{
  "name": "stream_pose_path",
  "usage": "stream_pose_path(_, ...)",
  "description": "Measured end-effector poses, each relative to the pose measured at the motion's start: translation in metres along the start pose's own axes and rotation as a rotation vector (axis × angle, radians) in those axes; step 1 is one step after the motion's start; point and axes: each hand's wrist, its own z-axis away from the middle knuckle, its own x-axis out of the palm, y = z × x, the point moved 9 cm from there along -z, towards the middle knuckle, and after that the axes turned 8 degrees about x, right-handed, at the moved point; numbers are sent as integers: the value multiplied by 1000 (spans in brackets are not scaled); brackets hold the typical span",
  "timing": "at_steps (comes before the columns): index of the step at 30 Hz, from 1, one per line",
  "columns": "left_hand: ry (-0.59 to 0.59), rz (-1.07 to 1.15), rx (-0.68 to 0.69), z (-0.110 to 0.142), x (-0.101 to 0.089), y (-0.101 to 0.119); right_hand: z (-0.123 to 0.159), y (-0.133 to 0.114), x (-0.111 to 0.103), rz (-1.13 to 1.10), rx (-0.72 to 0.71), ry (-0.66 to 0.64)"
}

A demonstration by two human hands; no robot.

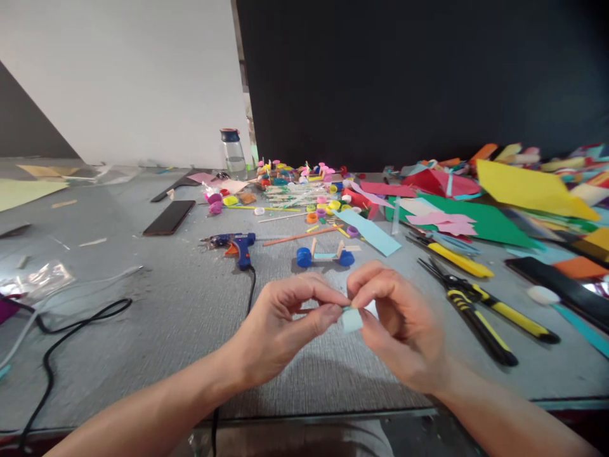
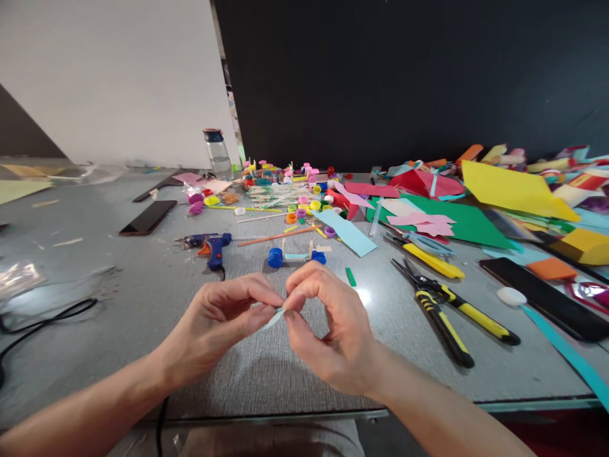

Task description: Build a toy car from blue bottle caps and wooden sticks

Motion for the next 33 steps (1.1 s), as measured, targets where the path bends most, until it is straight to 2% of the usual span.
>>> stream_pose_path(8, -58, -109, 141, 3, 4, 9, 3, -2, -2, -23, -4, 50)
stream_pose_path(13, 49, -122, 158, 3, -1, 11, 2, -2, 0, -11, -5, 37)
stream_pose_path(19, 122, -88, 123, 3, -4, 9, 1, 0, 3, -40, -3, 16)
stream_pose_path(24, 121, -133, 138, 2, -4, 11, 5, 5, 3, -85, 76, 4)
stream_pose_path(33, 138, -242, 237, 4, -6, 18, 1, 2, -1, 54, 41, 20)
